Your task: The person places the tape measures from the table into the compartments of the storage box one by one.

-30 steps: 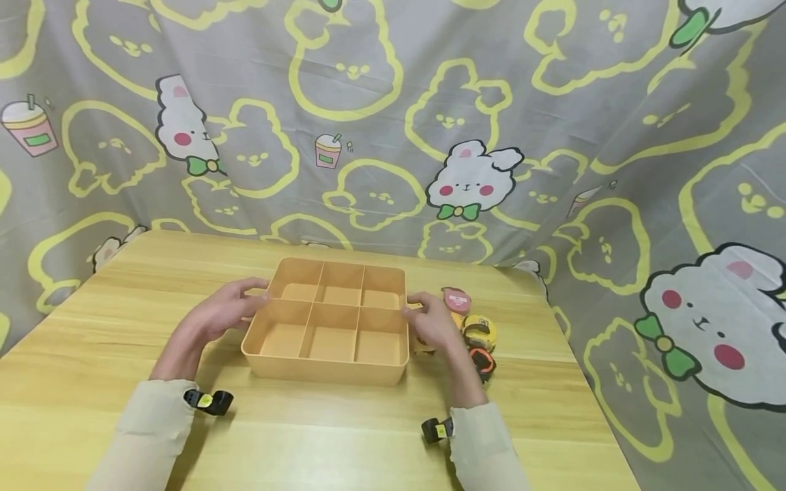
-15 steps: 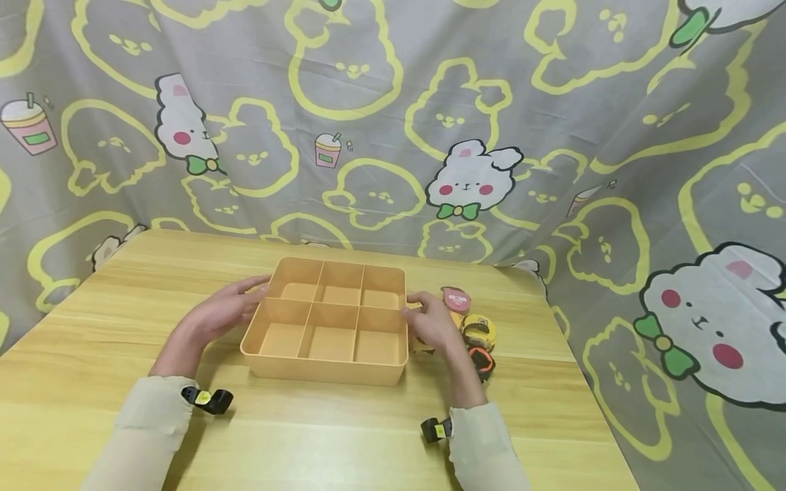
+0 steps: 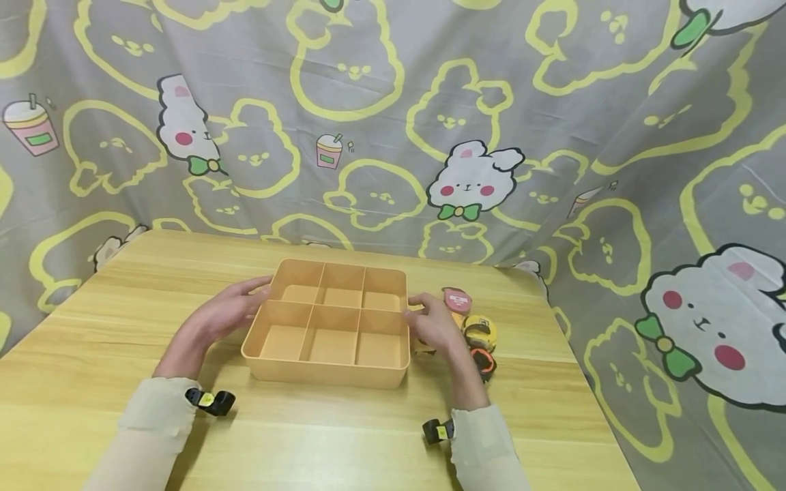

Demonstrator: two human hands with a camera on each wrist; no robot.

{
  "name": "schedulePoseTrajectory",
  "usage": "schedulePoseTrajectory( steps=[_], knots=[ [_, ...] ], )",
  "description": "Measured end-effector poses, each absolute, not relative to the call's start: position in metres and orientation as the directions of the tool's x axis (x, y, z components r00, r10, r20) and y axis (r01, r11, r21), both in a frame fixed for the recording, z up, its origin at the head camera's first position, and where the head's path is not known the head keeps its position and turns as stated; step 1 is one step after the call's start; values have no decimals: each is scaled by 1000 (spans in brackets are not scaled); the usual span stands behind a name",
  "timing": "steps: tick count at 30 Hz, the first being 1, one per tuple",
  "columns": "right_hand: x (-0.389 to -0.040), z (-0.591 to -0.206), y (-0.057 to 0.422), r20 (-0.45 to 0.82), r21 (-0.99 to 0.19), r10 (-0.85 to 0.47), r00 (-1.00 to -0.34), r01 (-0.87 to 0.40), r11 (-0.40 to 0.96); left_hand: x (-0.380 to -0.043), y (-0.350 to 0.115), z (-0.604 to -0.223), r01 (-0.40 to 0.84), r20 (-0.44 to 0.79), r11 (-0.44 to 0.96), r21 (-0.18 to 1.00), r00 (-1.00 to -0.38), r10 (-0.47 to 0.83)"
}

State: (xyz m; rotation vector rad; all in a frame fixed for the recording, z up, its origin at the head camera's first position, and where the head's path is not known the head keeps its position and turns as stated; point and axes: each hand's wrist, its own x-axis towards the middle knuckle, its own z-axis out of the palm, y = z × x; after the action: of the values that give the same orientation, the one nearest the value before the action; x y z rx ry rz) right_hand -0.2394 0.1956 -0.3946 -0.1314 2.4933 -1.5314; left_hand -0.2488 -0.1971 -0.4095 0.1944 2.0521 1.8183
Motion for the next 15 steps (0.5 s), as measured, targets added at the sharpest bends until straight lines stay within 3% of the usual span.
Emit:
schedulePoseTrajectory(
  steps=[15],
  knots=[
    [-237,-386,203,-220,-895,-271,-937,83,439,-244,-200,-407,-132,-187,157,979,-888,420]
  ],
)
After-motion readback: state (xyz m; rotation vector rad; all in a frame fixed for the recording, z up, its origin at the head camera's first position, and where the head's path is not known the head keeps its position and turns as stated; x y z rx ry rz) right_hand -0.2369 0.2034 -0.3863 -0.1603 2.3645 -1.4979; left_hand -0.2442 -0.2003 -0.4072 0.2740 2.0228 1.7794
